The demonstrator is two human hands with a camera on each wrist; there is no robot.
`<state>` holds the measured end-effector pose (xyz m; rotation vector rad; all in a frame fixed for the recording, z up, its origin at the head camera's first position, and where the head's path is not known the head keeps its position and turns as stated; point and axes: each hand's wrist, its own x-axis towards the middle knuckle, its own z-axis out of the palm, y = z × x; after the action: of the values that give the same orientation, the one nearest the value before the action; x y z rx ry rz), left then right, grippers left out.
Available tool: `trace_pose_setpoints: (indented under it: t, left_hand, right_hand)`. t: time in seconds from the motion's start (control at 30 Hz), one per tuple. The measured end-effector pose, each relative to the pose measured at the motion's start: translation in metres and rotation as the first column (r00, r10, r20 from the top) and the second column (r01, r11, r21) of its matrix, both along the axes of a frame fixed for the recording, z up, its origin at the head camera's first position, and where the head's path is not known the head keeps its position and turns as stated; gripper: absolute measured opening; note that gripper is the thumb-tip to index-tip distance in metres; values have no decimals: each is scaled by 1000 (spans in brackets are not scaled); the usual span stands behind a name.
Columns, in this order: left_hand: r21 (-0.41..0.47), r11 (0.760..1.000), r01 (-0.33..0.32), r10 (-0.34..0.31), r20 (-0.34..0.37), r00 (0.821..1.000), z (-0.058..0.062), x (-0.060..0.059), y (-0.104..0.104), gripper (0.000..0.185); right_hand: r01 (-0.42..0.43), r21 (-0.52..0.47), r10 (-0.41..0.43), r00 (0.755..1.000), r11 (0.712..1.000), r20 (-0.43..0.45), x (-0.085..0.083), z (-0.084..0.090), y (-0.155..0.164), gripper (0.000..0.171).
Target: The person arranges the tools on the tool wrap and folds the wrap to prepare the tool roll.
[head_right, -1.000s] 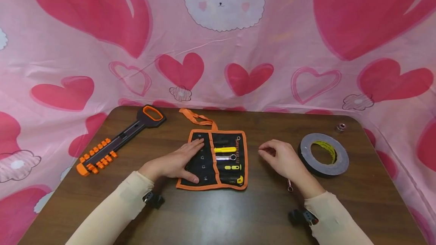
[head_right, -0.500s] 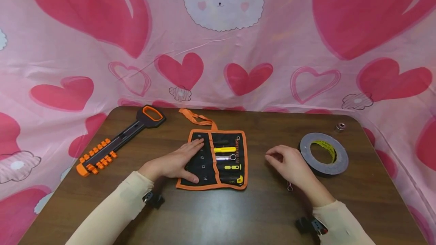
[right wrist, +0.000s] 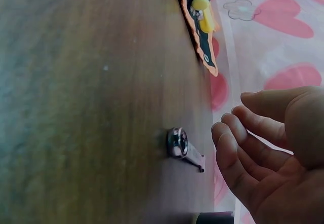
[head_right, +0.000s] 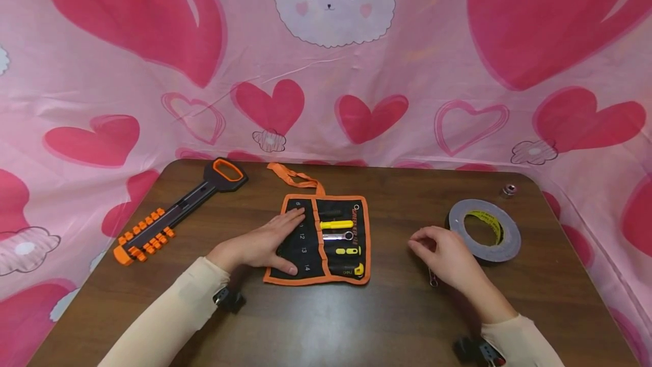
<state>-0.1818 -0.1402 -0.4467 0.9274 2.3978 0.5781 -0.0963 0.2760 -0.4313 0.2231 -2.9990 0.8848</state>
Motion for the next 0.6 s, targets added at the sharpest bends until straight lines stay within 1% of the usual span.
trace_pose_setpoints:
  t: [0.23,0.6]
  left_hand:
    - [-32,999,-11,11,1,1000,3,1,1,122]
    - [-34,999,-11,11,2,1000,4,2,2,122]
  right_hand:
    - [15,-6,-15,1000,1000,1,8,-6,8,9]
    - [54,-12,-54,999,998,-3,18,-10,16,6]
